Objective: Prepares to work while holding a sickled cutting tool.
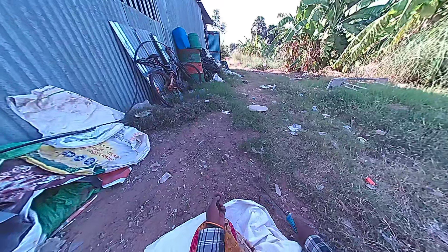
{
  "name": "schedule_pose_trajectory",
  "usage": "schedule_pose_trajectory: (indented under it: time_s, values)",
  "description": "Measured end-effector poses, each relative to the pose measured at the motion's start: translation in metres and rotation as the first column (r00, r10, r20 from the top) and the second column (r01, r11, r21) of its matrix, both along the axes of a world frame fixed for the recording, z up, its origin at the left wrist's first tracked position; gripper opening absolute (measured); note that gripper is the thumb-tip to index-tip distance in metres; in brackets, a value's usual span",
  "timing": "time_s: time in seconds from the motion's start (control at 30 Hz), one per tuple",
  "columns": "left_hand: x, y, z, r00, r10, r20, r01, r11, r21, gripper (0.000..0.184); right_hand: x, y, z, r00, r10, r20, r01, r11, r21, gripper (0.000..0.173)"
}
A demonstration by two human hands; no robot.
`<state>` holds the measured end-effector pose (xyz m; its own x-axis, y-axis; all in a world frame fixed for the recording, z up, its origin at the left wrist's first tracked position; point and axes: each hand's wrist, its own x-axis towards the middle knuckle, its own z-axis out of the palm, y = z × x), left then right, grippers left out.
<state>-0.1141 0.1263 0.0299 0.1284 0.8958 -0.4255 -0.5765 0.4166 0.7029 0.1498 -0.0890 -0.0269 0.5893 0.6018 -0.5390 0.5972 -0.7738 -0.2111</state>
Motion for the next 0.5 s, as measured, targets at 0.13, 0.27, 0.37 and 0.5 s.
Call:
schedule_pose_trajectory:
  time_s: [0.13, 0.27, 0.37, 0.5]
  values:
    - [0.003, -0.001, 0.004, 1.0, -0.009, -0.003, 0.009, 1.0, 0.0, 0.018, 0.0, 0.019, 0.033, 1.0, 0.013, 0.008, -0.013, 0.997, 0.078, 0.066]
    - [0.003, 0.001, 0.004, 1.0, -0.003, -0.017, 0.003, 1.0, 0.001, 0.02, 0.0, 0.067, 0.078, 0.998, -0.047, 0.033, 0.032, 0.933, 0.358, 0.061]
    - [0.006, 0.003, 0.0, 0.999, 0.003, -0.053, -0.003, 1.0, 0.004, 0.021, 0.007, 0.105, 0.095, 0.996, -0.083, 0.029, 0.06, 0.88, 0.471, 0.061]
    - [0.004, 0.004, -0.004, 0.999, 0.018, -0.047, -0.018, 1.0, 0.001, 0.021, 0.034, 0.116, 0.001, 0.99, -0.142, -0.019, 0.137, 0.897, 0.421, 0.062]
